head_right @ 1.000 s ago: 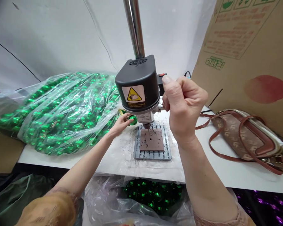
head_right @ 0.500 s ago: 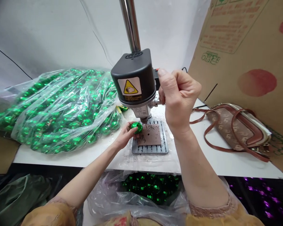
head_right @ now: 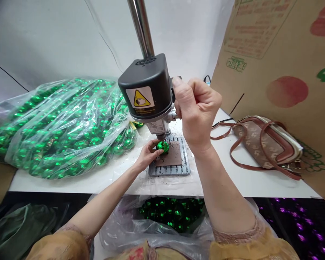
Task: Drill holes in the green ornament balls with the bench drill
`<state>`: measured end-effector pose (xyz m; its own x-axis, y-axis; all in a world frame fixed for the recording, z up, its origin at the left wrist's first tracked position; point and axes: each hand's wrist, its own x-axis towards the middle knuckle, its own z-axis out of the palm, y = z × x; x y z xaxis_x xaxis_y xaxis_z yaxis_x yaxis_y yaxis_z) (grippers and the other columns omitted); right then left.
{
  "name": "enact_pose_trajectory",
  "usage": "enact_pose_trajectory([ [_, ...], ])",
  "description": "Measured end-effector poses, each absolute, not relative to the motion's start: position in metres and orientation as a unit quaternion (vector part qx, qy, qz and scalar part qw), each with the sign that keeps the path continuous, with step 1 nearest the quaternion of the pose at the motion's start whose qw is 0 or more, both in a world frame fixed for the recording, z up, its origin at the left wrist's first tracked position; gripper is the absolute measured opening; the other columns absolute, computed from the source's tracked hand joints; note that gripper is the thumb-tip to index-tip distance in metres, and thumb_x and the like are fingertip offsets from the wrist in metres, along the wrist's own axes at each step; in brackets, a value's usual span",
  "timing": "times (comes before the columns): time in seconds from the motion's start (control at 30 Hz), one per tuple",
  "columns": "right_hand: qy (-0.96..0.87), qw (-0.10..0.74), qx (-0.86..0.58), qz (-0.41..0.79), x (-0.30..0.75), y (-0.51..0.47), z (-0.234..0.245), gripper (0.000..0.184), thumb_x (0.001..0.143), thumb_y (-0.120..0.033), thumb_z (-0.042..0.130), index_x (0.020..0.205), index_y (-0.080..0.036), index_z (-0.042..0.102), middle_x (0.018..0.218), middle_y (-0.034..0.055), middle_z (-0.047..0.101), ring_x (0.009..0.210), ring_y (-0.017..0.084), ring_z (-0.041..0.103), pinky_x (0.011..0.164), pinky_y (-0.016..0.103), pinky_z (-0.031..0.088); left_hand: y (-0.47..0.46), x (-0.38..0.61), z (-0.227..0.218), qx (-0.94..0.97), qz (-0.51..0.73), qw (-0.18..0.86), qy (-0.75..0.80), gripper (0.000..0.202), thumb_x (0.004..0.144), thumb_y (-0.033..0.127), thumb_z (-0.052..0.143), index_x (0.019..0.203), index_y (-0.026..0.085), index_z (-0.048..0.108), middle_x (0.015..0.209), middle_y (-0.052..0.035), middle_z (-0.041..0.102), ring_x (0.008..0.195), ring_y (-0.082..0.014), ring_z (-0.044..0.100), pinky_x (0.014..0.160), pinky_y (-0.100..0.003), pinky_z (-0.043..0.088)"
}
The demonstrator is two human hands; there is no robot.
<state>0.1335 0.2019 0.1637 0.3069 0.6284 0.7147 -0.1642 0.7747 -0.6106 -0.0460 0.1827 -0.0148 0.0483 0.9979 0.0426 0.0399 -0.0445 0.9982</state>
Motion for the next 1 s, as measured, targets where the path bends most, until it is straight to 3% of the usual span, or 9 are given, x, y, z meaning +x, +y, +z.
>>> enact_pose_trajectory([
  [0.07,-0.531,0.780,-0.215,0.252,0.133,0.202,0.164,0.048,0.083,-0.038,0.066,0.052,-0.024,0.033,0.042,-0.0050,0.033,0.038,0.011,0.029,0.041,0.035,0.025,0.182,-0.043,-0.014,0.534,0.488,0.479,0.498,0.058,0.064,0.040,0.086,0.112,0.017,0.063,0.101,-0.0058,0.071,0.079,-0.0146,0.064,0.067,-0.025,0.050],
  [0.13,-0.539,0.778,-0.219,0.238,0.133,0.202,0.163,0.047,0.084,-0.039,0.064,0.053,-0.024,0.033,0.043,-0.0044,0.034,0.039,0.011,0.030,0.042,0.035,0.026,0.179,-0.041,-0.014,0.541,0.476,0.461,0.518,0.059,0.063,0.039,0.087,0.112,0.017,0.063,0.079,0.0003,0.067,0.058,-0.0094,0.054,0.053,-0.022,0.042],
  [0.23,-0.555,0.772,-0.222,0.215,0.134,0.203,0.160,0.046,0.086,-0.042,0.061,0.054,-0.024,0.033,0.045,-0.0034,0.035,0.040,0.011,0.031,0.043,0.035,0.027,0.174,-0.039,-0.016,0.562,0.469,0.425,0.532,0.058,0.061,0.037,0.088,0.111,0.017,0.065,0.061,0.0064,0.053,0.050,-0.0077,0.043,0.046,-0.021,0.032],
  [0.4,-0.582,0.765,-0.203,0.186,0.136,0.204,0.156,0.042,0.087,-0.044,0.060,0.056,-0.025,0.038,0.047,-0.0027,0.037,0.041,0.012,0.033,0.044,0.035,0.027,0.171,-0.034,-0.017,0.608,0.456,0.348,0.549,0.055,0.064,0.039,0.087,0.111,0.020,0.066,0.075,0.0014,0.061,0.065,-0.0136,0.054,0.057,-0.025,0.044],
  [0.5,-0.585,0.760,-0.218,0.182,0.137,0.204,0.156,0.042,0.088,-0.048,0.058,0.058,-0.025,0.039,0.046,-0.0028,0.037,0.042,0.012,0.034,0.044,0.035,0.027,0.172,-0.031,-0.018,0.650,0.440,0.275,0.556,0.054,0.063,0.038,0.088,0.110,0.022,0.067,0.096,-0.0046,0.066,0.092,-0.0224,0.061,0.078,-0.034,0.052],
  [0.57,-0.582,0.758,-0.229,0.185,0.137,0.204,0.157,0.042,0.088,-0.049,0.057,0.058,-0.025,0.038,0.045,-0.0031,0.036,0.042,0.012,0.033,0.043,0.035,0.027,0.173,-0.030,-0.020,0.658,0.443,0.279,0.542,0.053,0.065,0.036,0.087,0.112,0.022,0.066,0.108,-0.0075,0.066,0.105,-0.0262,0.061,0.091,-0.040,0.051],
  [0.7,-0.564,0.767,-0.224,0.208,0.136,0.200,0.159,0.045,0.087,-0.041,0.061,0.056,-0.024,0.033,0.044,-0.0041,0.034,0.040,0.010,0.031,0.041,0.034,0.026,0.173,-0.031,-0.027,0.645,0.447,0.341,0.518,0.055,0.070,0.034,0.084,0.119,0.022,0.062,0.118,-0.0102,0.064,0.110,-0.0273,0.062,0.097,-0.043,0.051],
  [0.83,-0.540,0.786,-0.193,0.232,0.133,0.194,0.157,0.045,0.087,-0.023,0.061,0.053,-0.021,0.032,0.043,-0.0055,0.033,0.039,0.007,0.031,0.042,0.030,0.024,0.173,-0.032,-0.032,0.638,0.449,0.347,0.521,0.057,0.070,0.035,0.085,0.120,0.023,0.061,0.119,-0.0104,0.064,0.113,-0.0289,0.061,0.099,-0.046,0.050],
  [1.0,-0.529,0.812,-0.136,0.204,0.129,0.188,0.143,0.047,0.087,-0.017,0.058,0.054,-0.020,0.024,0.044,-0.0077,0.025,0.038,0.004,0.026,0.041,0.027,0.020,0.174,-0.032,-0.036,0.639,0.463,0.340,0.512,0.057,0.068,0.034,0.086,0.119,0.023,0.062,0.120,-0.0096,0.064,0.115,-0.0289,0.060,0.103,-0.046,0.047],
])
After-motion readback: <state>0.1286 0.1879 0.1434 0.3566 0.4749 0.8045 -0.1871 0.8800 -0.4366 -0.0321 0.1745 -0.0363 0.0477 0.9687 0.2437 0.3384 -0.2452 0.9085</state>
